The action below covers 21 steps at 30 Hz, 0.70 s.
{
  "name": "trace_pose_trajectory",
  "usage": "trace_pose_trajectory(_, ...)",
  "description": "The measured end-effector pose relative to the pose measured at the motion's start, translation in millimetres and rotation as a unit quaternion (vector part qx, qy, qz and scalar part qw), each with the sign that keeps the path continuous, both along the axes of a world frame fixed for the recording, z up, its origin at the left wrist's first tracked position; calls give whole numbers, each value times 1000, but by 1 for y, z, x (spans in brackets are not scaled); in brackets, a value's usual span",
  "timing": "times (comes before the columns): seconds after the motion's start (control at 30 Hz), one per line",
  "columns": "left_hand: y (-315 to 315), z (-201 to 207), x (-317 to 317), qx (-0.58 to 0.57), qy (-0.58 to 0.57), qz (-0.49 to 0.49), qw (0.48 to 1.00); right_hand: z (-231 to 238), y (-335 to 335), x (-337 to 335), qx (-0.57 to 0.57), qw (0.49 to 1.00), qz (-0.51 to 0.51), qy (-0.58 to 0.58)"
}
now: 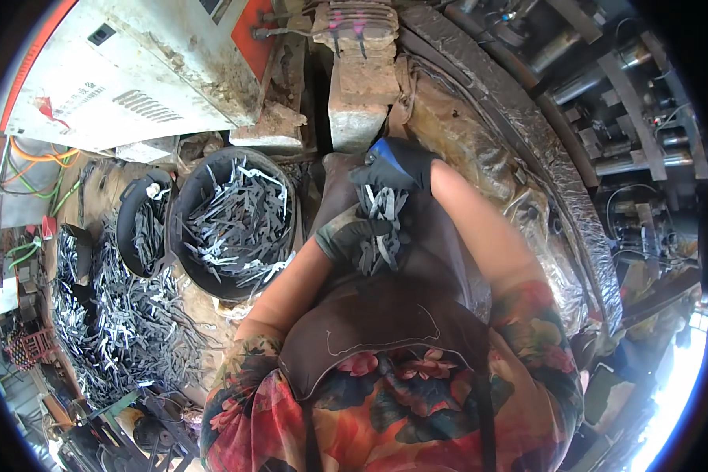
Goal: Placing small metal components into an industrial stamping or pressing machine for processing.
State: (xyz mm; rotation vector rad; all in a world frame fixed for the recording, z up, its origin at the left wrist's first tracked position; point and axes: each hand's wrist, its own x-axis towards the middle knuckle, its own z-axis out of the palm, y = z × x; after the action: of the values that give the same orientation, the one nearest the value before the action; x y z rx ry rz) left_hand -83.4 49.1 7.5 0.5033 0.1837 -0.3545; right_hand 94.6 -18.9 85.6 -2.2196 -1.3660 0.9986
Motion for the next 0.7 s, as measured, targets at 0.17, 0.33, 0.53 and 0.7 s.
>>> trace_pose_trajectory(0.17,-1,-9,0,51,-12,-13,999,-25,2,8,-8,999,-2,40)
trace_pose_trajectory(0.33,5,-15,-2,75,-38,-13,996,-18,-33,31,341,937,81,8)
trace_pose_trajectory(0.53,8,4,-4,49,-36,74,995,2,-92,50,294,742,-406,446)
trace_pose_trajectory(0.7,10,15,-1,58,-64,119,989,-33,-59,25,374,688,-453,425)
